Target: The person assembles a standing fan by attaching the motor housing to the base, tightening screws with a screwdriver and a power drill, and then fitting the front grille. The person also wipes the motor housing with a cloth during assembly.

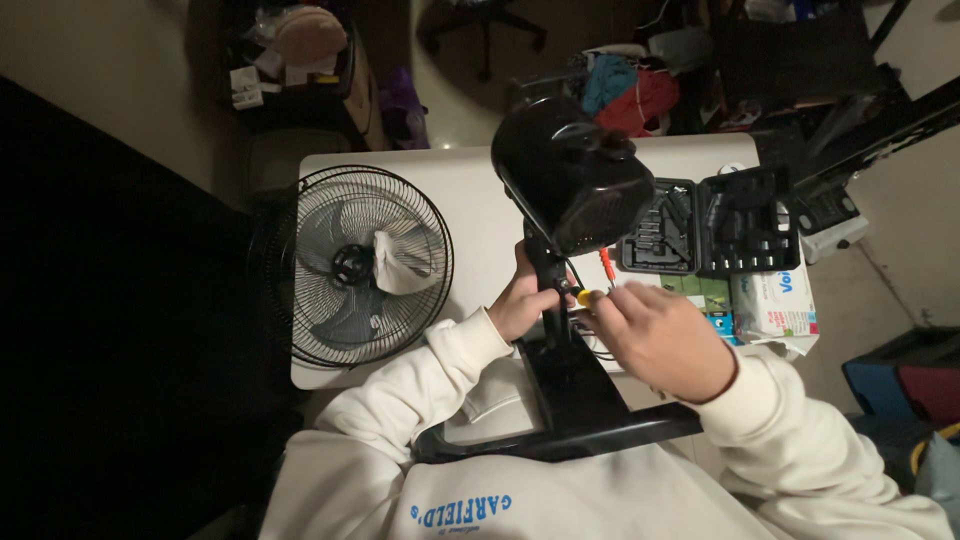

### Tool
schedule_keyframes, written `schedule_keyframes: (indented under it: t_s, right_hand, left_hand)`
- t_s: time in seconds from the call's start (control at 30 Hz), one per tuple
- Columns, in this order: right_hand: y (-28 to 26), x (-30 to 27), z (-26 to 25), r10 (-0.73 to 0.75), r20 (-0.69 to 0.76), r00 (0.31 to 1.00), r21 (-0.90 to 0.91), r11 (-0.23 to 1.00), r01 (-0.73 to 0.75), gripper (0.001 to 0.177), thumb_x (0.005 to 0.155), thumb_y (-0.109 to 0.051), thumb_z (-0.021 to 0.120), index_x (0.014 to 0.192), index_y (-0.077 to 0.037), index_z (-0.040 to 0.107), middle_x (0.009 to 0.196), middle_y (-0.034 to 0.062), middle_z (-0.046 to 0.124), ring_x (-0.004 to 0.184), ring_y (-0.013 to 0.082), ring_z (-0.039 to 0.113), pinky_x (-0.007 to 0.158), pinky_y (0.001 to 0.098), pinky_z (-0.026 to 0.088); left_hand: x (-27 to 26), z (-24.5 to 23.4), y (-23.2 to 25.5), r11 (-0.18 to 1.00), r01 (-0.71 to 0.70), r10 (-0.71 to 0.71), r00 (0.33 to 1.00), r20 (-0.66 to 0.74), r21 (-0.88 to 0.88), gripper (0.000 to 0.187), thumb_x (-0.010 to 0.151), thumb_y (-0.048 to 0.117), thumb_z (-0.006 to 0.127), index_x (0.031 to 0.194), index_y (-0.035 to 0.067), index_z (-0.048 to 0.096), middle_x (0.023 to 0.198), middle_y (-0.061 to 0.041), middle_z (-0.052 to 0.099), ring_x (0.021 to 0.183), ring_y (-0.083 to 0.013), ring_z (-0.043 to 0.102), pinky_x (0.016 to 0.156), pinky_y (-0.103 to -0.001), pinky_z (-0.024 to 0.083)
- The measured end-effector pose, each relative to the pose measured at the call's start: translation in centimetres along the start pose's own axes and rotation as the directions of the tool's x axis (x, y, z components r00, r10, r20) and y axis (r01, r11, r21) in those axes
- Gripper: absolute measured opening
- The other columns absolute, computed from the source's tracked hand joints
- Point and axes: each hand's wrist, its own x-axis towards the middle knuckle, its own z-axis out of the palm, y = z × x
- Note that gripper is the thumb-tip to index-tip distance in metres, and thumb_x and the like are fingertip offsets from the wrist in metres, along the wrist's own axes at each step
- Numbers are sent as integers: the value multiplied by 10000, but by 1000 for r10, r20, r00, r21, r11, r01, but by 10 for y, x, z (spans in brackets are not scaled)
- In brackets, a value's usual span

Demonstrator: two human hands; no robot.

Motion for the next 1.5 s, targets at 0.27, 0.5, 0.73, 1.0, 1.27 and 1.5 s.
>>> schedule_keyframes:
  t_s: [0.27, 0.5, 0.73, 1.0, 1.27, 1.5]
  right_hand:
    - [2, 2, -1, -20, -165, 986, 76, 997, 33, 200, 859, -93, 674, 999, 42, 631, 871, 127, 594, 782, 302, 599, 684, 389, 500]
    - [10, 2, -2, -87, -143, 986, 197, 974, 114, 257, 848, -58, 645, 1084, 44, 634, 948, 129, 600, 819, 312, 609, 720, 393, 509]
    - [11, -2, 10, -48, -158, 986, 216, 973, 82, 331, 852, -51, 614, 1169, 46, 615, 1052, 169, 599, 899, 320, 645, 764, 376, 541]
    - [24, -3, 32, 94, -101, 990, 124, 989, -82, 191, 916, -172, 706, 1012, -18, 646, 767, 111, 565, 634, 277, 631, 518, 404, 488]
    - [21, -9, 14, -58, -129, 990, 81, 994, 69, 212, 849, -111, 684, 998, 26, 621, 778, 86, 608, 709, 258, 643, 593, 364, 522]
    - [12, -1, 18, 34, -130, 991, -12, 999, -36, 288, 927, -286, 740, 853, -43, 606, 612, 31, 588, 534, 211, 611, 474, 353, 485]
  left_hand:
    - [3, -6, -11, 1000, -10, 10, 1000, 10, -27, 251, 884, 36, 509, 1113, 0, 605, 1011, -73, 640, 974, -158, 645, 892, -299, 539]
    - [4, -6, -9, 1000, -25, 25, 999, 46, 12, 294, 844, -1, 519, 1128, -9, 593, 1008, -87, 618, 932, -166, 604, 815, -304, 495]
    - [5, -8, -16, 995, -42, 45, 998, 34, -86, 277, 868, -11, 500, 1142, -15, 539, 1043, -90, 601, 953, -178, 640, 897, -333, 556]
    - [8, -13, -20, 1000, -6, 5, 999, -41, -24, 341, 813, -25, 540, 1153, -31, 518, 1083, -105, 570, 988, -200, 666, 904, -323, 551]
    - [8, -8, -10, 998, -58, 57, 996, -62, -15, 395, 774, -51, 487, 1167, -29, 465, 1076, -140, 591, 950, -218, 660, 891, -343, 546]
    - [10, -11, -14, 948, -182, 215, 971, -104, 261, 402, 705, -42, 549, 1106, -56, 576, 1179, -119, 462, 1107, -237, 584, 978, -347, 533]
